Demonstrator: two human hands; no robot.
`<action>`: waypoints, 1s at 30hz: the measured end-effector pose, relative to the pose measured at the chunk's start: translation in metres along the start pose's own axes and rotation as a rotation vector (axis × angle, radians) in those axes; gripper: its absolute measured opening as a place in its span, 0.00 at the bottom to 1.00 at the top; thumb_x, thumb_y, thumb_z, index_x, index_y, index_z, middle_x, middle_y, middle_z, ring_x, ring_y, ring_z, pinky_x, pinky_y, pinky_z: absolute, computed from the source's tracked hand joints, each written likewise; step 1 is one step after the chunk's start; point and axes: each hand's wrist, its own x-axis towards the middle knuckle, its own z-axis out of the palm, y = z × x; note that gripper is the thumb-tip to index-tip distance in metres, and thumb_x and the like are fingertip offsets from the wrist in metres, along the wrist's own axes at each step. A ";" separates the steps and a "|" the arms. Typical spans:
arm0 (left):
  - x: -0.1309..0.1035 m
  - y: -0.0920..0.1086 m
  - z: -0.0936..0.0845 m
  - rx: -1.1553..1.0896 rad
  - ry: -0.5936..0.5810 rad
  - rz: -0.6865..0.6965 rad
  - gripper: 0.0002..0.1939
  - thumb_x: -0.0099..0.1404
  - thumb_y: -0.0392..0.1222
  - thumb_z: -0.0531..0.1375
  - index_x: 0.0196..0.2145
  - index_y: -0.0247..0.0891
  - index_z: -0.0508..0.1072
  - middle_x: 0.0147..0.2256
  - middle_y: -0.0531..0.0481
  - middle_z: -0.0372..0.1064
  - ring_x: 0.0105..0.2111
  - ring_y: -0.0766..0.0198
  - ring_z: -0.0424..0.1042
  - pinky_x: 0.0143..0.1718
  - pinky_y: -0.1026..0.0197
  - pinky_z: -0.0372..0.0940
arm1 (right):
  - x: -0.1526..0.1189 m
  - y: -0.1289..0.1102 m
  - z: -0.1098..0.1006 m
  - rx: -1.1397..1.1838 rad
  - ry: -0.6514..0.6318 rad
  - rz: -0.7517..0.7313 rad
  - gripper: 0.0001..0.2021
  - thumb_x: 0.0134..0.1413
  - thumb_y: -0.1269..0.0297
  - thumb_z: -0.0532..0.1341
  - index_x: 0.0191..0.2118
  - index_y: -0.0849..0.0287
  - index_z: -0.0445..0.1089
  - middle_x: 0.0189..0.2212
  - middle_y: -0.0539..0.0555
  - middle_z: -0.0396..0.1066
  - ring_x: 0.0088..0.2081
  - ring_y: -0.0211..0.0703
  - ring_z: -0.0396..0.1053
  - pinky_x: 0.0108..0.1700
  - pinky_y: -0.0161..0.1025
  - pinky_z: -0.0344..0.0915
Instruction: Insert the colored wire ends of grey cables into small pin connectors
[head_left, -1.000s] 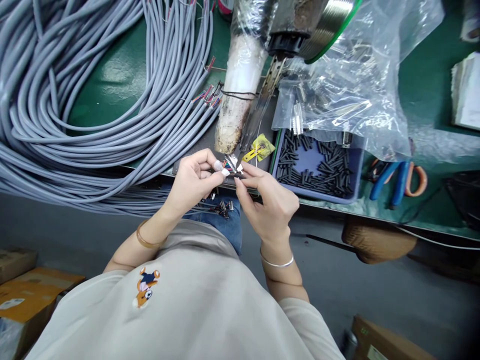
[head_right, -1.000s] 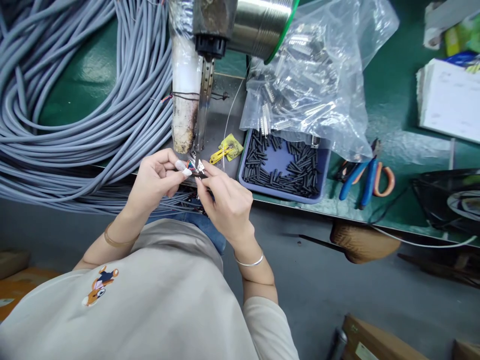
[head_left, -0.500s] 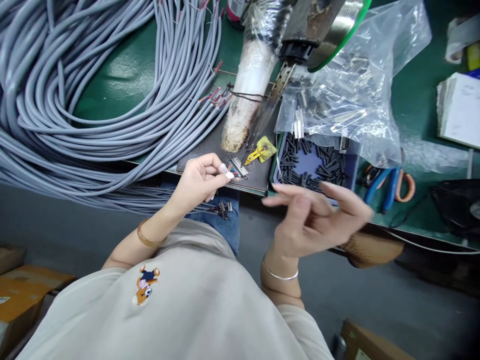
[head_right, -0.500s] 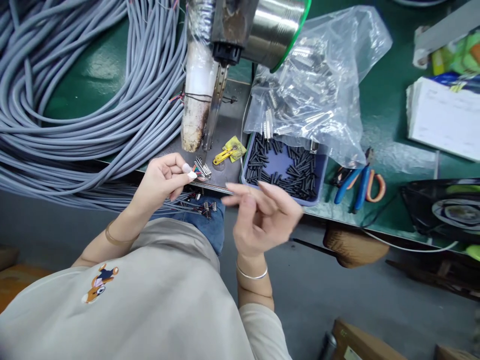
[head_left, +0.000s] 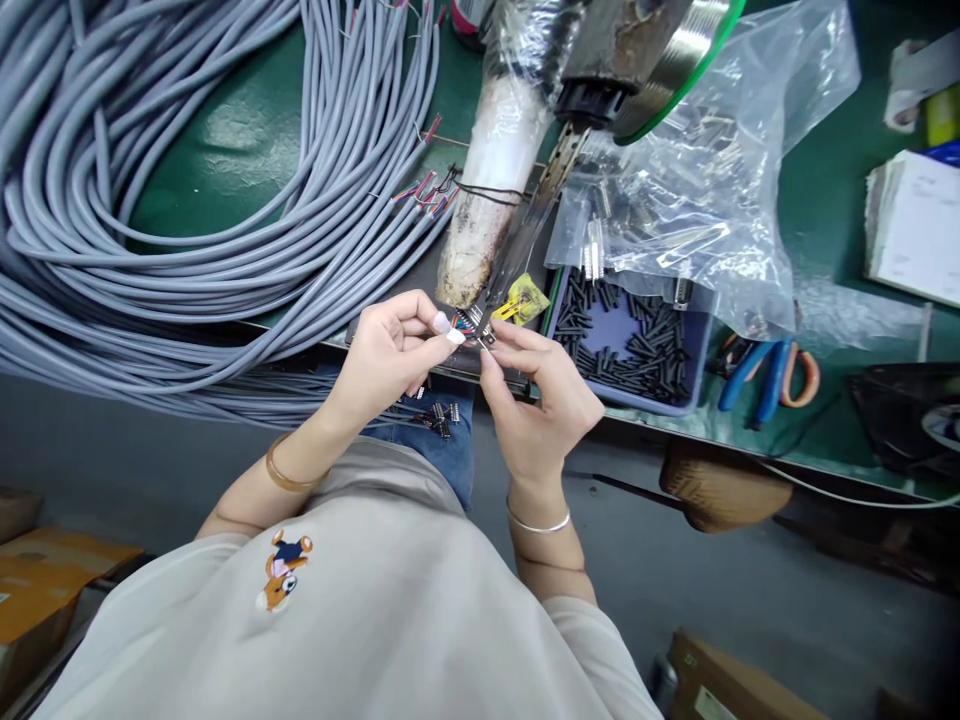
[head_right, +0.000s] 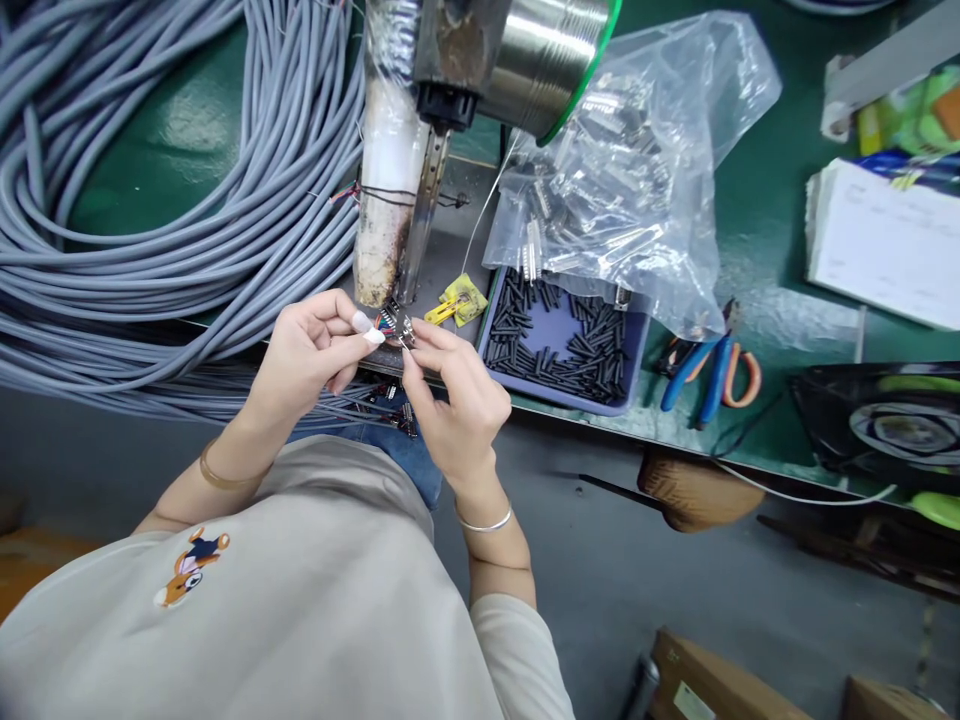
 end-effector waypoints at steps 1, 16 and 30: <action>0.000 0.001 0.000 0.002 0.001 0.000 0.16 0.54 0.39 0.72 0.26 0.38 0.66 0.19 0.60 0.66 0.09 0.80 0.55 0.08 0.73 0.49 | 0.001 -0.001 0.000 -0.009 0.001 -0.012 0.08 0.58 0.74 0.67 0.39 0.53 0.74 0.43 0.51 0.83 0.43 0.42 0.82 0.47 0.40 0.79; -0.006 -0.003 0.000 0.083 -0.011 -0.033 0.16 0.54 0.39 0.71 0.25 0.38 0.65 0.20 0.59 0.66 0.11 0.79 0.54 0.10 0.72 0.46 | -0.008 -0.002 -0.008 -0.116 -0.086 -0.120 0.07 0.60 0.74 0.64 0.38 0.54 0.69 0.46 0.56 0.82 0.41 0.42 0.83 0.42 0.36 0.81; -0.031 -0.024 -0.003 0.514 -0.104 0.338 0.05 0.62 0.34 0.62 0.29 0.36 0.69 0.26 0.54 0.72 0.17 0.77 0.47 0.20 0.67 0.45 | -0.050 0.024 -0.041 -0.033 0.146 0.070 0.02 0.61 0.63 0.66 0.37 0.50 0.73 0.20 0.43 0.71 0.18 0.37 0.67 0.23 0.39 0.66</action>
